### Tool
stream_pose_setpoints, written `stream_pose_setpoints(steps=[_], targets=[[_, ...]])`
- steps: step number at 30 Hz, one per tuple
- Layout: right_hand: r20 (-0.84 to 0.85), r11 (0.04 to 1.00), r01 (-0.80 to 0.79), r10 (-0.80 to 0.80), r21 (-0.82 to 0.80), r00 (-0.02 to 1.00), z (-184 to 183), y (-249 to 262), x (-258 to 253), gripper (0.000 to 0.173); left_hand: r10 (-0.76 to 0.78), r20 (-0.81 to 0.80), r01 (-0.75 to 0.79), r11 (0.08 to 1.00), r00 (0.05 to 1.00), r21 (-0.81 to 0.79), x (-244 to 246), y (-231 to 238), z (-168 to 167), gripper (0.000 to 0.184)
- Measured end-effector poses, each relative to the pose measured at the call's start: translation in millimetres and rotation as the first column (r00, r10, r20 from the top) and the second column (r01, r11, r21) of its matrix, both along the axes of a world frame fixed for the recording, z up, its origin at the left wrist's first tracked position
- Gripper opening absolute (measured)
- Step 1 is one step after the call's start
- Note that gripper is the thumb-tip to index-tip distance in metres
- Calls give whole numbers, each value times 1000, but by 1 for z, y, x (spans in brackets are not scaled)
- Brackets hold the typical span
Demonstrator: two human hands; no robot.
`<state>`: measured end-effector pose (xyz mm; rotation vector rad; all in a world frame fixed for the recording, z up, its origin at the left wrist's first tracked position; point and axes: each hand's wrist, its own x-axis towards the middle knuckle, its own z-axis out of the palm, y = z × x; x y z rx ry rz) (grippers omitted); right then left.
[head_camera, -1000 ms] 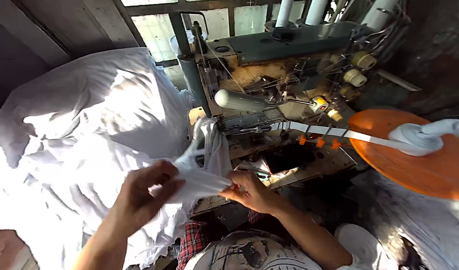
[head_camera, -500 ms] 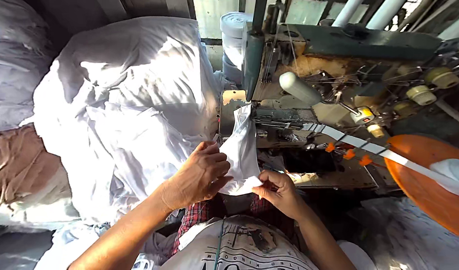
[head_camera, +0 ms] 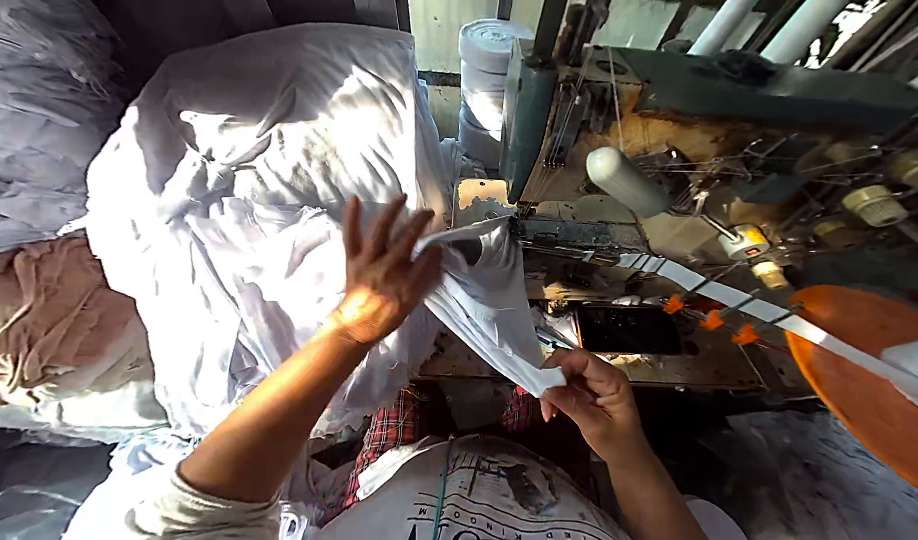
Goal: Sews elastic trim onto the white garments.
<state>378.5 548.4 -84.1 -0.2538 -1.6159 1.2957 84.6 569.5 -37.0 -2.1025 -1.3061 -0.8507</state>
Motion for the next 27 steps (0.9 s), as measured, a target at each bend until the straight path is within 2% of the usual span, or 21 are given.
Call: stream_pose_setpoints(steps=[2,4,6,7,9,11,12,15,16,18,19,20,23,27], targets=[[28,994,88,-90,72,996,-8,-1,-6,9,36,-17,-35,997,999,64,-3,-4,18,19],[91,964,203,-220,171,971,-20,-2,-10,13,14,-89,-23,995,996,-94,0,-3,7,17],[122,931,281,-315,233,941,-30,-2,-11,16,-104,-77,80,959,992,-271,4,-2,-23,49],[121,923,302,-337,241,934,-33,-1,-11,16,-183,-45,161,940,982,-299,9,-5,-38,63],[116,918,308,-344,250,932,-39,0,-12,15,-309,18,298,899,951,-322,30,-22,-53,72],[144,912,291,-342,289,929,-40,1,-14,16,-403,163,434,803,900,-409,52,-38,-53,81],[160,906,291,-351,309,923,-39,0,-15,19,-428,236,488,746,873,-454,58,-39,-50,76],[192,911,282,-347,299,918,-37,0,-14,16,-473,318,570,662,821,-486,58,-35,-48,26],[198,922,280,-336,268,921,-37,-1,-13,17,-495,333,596,637,802,-488,57,-35,-46,19],[204,930,288,-335,228,920,-39,-2,-11,27,-508,359,621,608,783,-494,57,-40,-43,17],[210,924,300,-351,237,913,-40,-2,-10,32,-512,343,616,622,787,-484,59,-43,-43,17],[215,916,307,-365,258,906,-42,0,-10,31,-514,318,604,649,797,-463,60,-45,-45,17],[230,910,261,-342,321,911,-46,5,-4,17,-543,271,606,684,795,-406,62,-48,-50,20],[239,906,212,-312,366,919,-40,4,4,16,-591,174,615,743,788,-265,61,-45,-53,37]])
